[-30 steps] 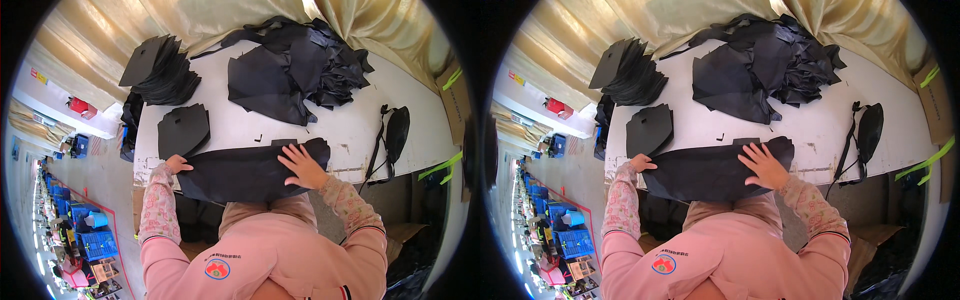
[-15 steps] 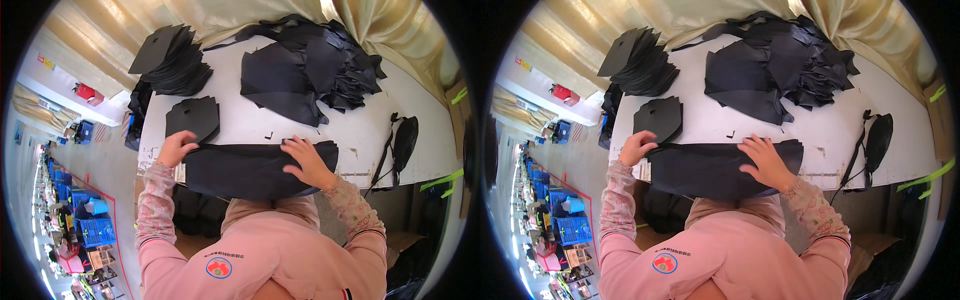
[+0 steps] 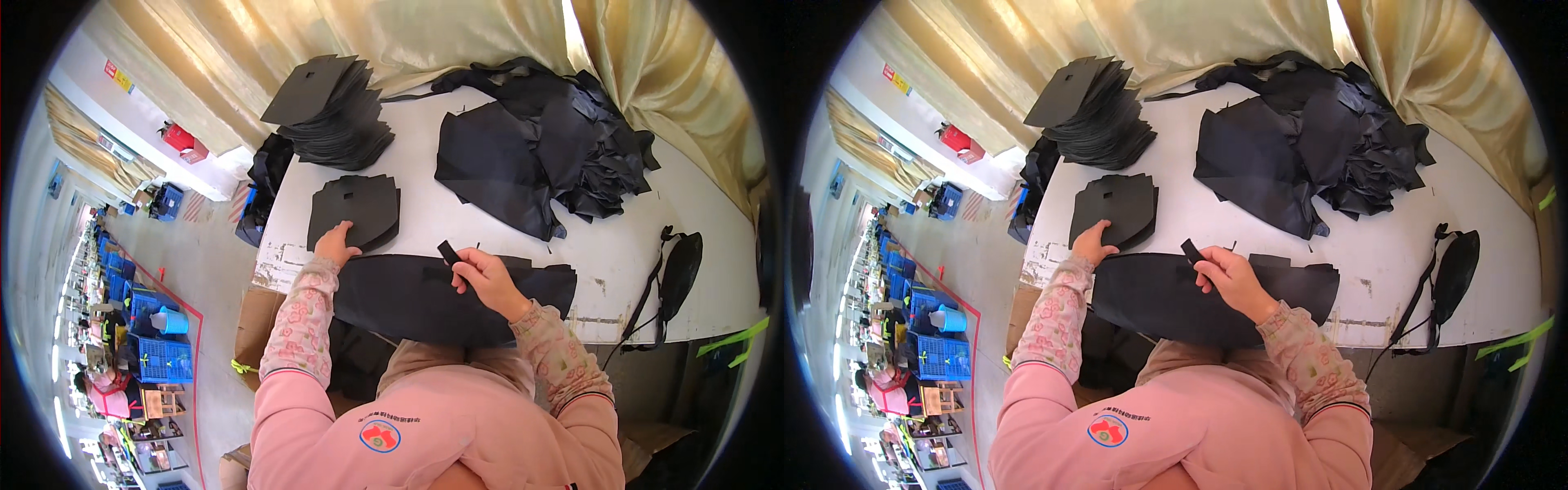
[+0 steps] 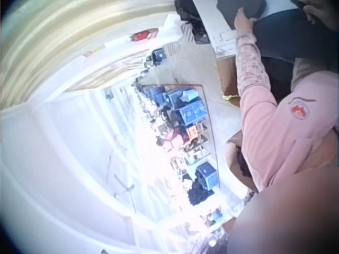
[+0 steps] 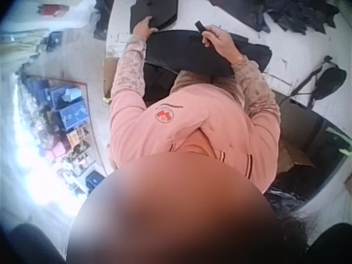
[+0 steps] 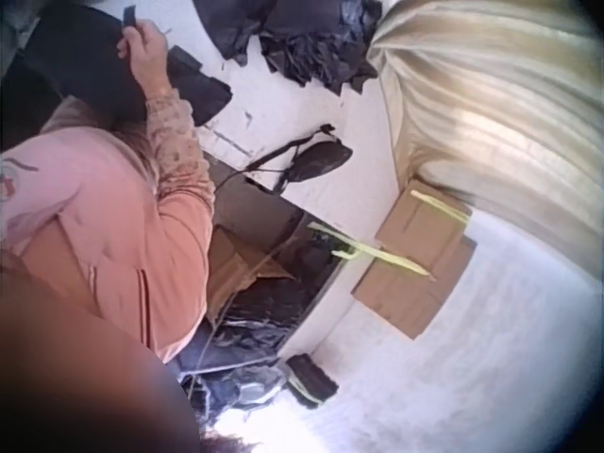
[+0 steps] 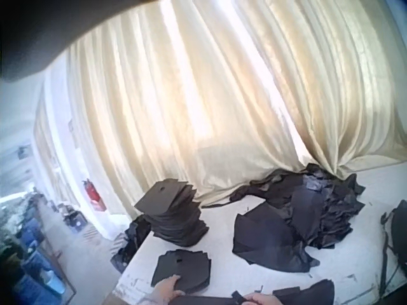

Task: Inspecting and handling black fabric pieces at a workstation in a factory environment.

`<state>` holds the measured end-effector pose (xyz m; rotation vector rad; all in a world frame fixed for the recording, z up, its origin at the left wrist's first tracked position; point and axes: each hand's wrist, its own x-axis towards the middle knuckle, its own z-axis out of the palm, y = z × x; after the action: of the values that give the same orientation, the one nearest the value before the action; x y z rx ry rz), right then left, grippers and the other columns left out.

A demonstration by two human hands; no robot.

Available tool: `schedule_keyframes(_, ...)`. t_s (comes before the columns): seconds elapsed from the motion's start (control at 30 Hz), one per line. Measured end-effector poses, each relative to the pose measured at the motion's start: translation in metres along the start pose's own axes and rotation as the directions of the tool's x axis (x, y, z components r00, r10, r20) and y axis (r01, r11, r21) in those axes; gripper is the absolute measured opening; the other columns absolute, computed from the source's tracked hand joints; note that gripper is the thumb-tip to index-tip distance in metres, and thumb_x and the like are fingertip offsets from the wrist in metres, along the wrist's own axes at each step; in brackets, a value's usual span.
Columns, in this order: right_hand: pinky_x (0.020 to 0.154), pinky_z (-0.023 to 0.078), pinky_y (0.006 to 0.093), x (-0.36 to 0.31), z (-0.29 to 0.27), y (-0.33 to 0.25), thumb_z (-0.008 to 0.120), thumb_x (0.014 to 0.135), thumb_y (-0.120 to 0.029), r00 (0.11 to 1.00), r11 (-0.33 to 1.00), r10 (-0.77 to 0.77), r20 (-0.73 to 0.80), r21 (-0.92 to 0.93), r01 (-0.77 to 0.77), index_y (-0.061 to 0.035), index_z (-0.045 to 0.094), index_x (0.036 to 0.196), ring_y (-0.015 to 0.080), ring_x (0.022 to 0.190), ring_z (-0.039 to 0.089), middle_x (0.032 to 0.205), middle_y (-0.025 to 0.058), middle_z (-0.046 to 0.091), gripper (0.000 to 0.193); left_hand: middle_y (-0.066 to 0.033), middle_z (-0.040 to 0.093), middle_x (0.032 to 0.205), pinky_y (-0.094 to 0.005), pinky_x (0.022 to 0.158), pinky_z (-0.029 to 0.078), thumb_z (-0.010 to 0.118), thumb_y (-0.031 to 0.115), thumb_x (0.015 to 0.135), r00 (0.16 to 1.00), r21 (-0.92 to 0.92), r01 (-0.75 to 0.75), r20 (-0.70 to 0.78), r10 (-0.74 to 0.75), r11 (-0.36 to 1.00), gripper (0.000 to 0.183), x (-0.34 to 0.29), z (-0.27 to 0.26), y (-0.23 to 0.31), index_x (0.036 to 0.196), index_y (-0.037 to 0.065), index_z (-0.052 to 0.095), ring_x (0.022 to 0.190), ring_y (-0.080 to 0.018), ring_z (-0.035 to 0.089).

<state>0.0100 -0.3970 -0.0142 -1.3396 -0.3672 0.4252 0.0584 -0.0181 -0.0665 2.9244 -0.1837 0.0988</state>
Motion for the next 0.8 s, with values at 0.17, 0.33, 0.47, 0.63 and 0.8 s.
schedule_keyframes(0.17,0.059,0.046,0.0217,0.004,0.008,0.006,0.055,0.098,-0.013,0.999,0.998,0.033,0.004,-0.056,-0.033,0.0006,0.061,0.099,0.0064,0.062,0.055,0.074,0.0017,0.061,0.015,-0.0233,0.063,0.117,-0.0461,0.091,0.048,0.069,0.016,0.08,0.985,-0.11,0.111,0.142,-0.095,0.988,0.058,0.004,-0.024,-0.002,0.134,0.01,0.048,0.106,-0.0396,0.059)
schedule_keyframes(0.33,0.062,0.047,0.0316,0.01,0.001,0.008,0.063,0.088,-0.013,0.937,0.885,-0.262,-0.229,-0.444,0.139,-0.0015,0.064,0.088,0.0193,0.061,0.059,0.074,0.0077,0.064,0.012,-0.0219,0.064,0.114,-0.0399,0.089,0.049,0.06,0.009,0.085,0.984,-0.361,0.083,-0.118,-0.134,0.929,0.052,0.0,-0.074,0.068,0.135,0.003,0.046,0.104,-0.0344,0.063)
schedule_keyframes(0.47,0.073,0.045,0.0397,0.029,0.002,-0.013,0.065,0.08,-0.012,0.771,0.679,-0.584,-0.255,-0.673,0.292,-0.0021,0.066,0.084,0.0316,0.075,0.064,0.078,0.012,0.067,0.011,-0.0128,0.066,0.112,-0.0281,0.087,0.047,0.053,0.005,0.092,0.977,-0.811,-0.134,-0.203,-0.06,0.57,0.045,-0.044,-0.091,0.128,0.135,-0.005,0.045,0.099,-0.0172,0.062)
schedule_keyframes(0.63,0.073,0.047,0.0387,0.035,-0.007,-0.013,0.067,0.08,-0.013,0.768,0.709,-0.569,-0.293,-0.649,0.277,-0.0003,0.067,0.083,0.0305,0.076,0.065,0.077,0.0134,0.068,0.013,-0.0097,0.064,0.114,-0.0231,0.086,0.045,0.05,-0.001,0.092,0.995,-0.919,-0.102,-0.103,0.018,0.38,0.041,-0.07,-0.095,0.162,0.133,-0.003,0.05,0.1,-0.0105,0.058)
schedule_keyframes(0.8,0.076,0.048,0.0351,0.023,-0.011,0.008,0.064,0.084,-0.014,0.881,0.911,-0.411,-0.234,-0.07,0.406,-0.004,0.067,0.095,0.0261,0.081,0.064,0.095,0.0098,0.068,0.015,-0.0121,0.053,0.135,-0.0294,0.101,0.039,0.065,0.013,0.088,0.846,-0.805,-0.239,0.102,0.524,0.543,0.057,-0.065,-0.107,0.159,0.141,0.005,0.045,0.125,-0.0209,0.051)
